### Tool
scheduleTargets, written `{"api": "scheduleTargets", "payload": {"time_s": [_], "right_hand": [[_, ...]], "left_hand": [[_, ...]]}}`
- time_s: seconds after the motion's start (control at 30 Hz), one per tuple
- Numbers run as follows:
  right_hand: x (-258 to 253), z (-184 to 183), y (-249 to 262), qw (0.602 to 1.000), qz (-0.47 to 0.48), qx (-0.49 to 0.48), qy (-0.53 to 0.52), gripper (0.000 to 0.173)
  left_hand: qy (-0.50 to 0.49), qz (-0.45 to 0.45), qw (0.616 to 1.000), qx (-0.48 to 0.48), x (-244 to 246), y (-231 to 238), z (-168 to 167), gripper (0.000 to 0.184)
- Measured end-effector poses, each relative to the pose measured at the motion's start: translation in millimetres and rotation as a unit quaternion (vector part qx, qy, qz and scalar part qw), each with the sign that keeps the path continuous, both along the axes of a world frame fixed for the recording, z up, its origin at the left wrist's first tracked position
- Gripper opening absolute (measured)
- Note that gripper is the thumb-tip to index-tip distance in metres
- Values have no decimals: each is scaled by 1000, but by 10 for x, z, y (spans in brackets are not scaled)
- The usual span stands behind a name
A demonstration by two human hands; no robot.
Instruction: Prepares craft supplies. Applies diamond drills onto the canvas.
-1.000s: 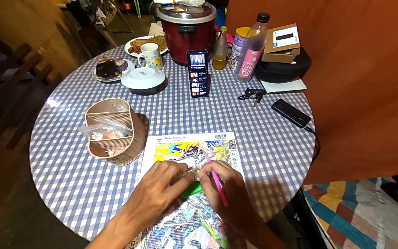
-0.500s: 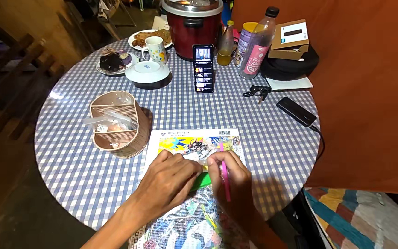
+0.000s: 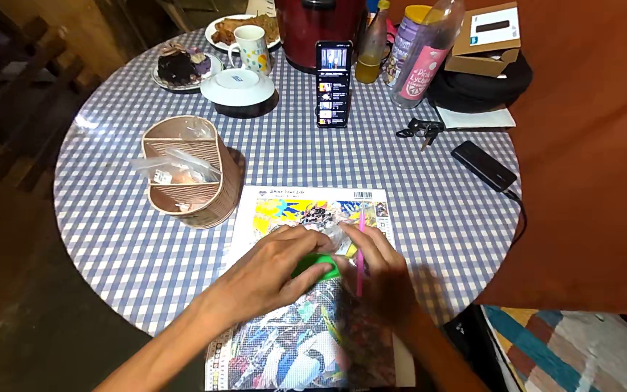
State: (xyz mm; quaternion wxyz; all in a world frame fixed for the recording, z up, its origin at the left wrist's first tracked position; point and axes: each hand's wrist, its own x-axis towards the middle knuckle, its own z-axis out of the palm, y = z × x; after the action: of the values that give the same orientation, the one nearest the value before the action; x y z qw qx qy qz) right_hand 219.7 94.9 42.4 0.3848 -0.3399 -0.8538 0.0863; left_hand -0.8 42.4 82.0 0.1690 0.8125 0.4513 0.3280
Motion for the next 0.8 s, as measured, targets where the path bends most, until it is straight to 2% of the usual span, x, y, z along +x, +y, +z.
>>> {"api": "scheduleTargets", "payload": {"time_s": [0.1, 0.2, 0.5, 0.6, 0.7, 0.8], "right_hand": [[56, -17, 34, 998, 33, 7, -44, 40], [59, -55, 33, 996, 48, -4, -71, 41], [77, -96, 77, 997, 52, 7, -60, 36], [95, -95, 81, 998, 46, -20, -31, 39], [109, -95, 104, 998, 33, -57, 20, 49], [148, -132, 138, 987, 49, -127, 86, 50]], "left_hand": [[41, -49, 998, -7, -94, 13, -20, 34], [26, -70, 997, -8, -116, 19, -69, 34], [6, -49, 999, 20, -116, 54, -203, 33], [-15, -40, 999, 23, -112, 57, -207, 31], [-42, -36, 998, 23, -104, 65, -165, 30], [-73, -34, 997, 18, -77, 77, -127, 30]]}}
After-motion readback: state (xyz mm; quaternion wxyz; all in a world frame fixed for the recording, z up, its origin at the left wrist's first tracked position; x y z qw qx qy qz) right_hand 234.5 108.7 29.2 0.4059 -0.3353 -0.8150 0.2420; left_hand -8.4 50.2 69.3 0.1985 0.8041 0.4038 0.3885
